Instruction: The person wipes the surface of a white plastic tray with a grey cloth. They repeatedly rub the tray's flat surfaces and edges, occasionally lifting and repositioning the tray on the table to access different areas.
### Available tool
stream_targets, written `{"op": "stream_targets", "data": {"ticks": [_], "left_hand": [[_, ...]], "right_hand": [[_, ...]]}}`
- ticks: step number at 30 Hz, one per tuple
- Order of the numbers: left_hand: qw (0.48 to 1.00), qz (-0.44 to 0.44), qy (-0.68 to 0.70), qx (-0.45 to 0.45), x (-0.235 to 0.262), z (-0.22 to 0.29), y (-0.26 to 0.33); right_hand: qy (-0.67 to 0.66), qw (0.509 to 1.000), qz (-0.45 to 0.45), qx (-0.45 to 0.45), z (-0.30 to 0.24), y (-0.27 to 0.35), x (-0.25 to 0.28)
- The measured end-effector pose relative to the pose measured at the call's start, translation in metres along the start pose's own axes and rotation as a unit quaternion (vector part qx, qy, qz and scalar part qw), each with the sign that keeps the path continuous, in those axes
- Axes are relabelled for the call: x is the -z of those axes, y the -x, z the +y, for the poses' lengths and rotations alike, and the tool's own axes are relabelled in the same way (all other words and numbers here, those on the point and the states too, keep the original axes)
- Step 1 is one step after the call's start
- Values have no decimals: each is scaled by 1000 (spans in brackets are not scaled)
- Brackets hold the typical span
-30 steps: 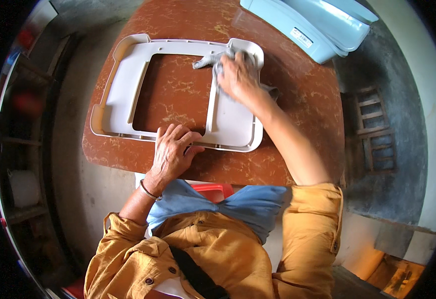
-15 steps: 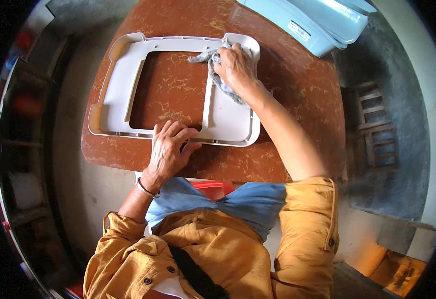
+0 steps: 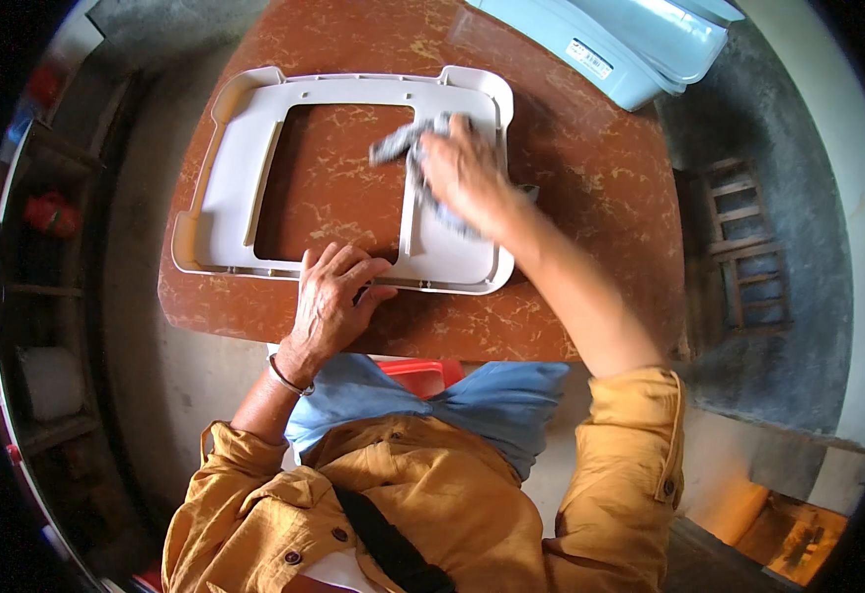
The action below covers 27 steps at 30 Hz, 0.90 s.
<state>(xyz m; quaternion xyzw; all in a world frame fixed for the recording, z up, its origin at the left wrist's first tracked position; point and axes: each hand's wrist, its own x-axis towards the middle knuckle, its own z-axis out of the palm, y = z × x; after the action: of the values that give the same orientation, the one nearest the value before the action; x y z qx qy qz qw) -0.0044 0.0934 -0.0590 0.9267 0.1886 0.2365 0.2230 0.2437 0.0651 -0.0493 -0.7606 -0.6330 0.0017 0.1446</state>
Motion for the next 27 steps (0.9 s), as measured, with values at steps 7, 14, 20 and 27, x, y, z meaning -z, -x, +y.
{"op": "stream_targets", "data": {"ticks": [7,14,20,27], "left_hand": [[1000,8,-6,15,-2,0,0],[1000,12,3,13,1,0,2],[1000,18,13,-5,0,-2,2],[1000,17,1,6,-1,-1,2]], "right_hand": [[68,996,-5,-55,23,-58,-7],[137,974,-176,-48,-79,61,40],[109,976,-121,-141,-12,2,28],[77,987,-59,-124,-16,19,23]]}}
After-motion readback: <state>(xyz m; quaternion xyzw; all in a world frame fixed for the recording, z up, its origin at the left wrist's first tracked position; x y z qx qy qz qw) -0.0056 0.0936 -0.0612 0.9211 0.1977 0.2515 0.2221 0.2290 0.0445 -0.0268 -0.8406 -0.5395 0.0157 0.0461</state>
